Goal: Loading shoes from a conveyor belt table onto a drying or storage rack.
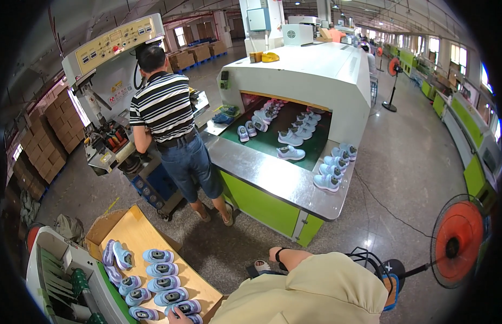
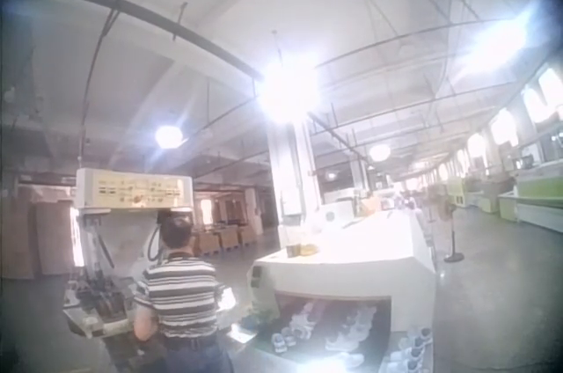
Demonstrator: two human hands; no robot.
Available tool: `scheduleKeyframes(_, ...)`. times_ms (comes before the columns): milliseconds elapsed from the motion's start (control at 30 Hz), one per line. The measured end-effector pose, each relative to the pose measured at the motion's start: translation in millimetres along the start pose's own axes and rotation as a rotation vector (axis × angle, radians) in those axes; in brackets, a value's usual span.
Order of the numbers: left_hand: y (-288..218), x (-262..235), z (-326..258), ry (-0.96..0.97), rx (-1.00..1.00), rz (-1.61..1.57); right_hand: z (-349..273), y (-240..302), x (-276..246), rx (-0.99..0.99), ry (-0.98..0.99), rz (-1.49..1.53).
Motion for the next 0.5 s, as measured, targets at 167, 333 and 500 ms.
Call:
scheduleKeyframes(167, 0.8, 0.4, -0.6, 0.0, -0.006, -0.044, 1.6, 1.2, 0.0, -0.011, -0.015, -0.025)
scheduleKeyframes(333, 3.2, 2.1, 0.1, 0.001, -0.017, -0.007, 2.3, 1.9, -0.6, -0.018, 0.006, -0.018)
scheduleKeyframes(500, 6.5, 4.5, 1.4, 0.01, -0.012, -0.034, -2.5, 4.5, -3.3, 0.007, 0.009, 0.0)
Point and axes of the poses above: each hand's wrist, its own z-axis towards the middle knuckle, its own x-axis out of the palm, y = z × x, the point moved 5 cm from there along z, towards the middle knuckle, and after that the axes turned 11 degrees about -x, right-handed, at the moved point
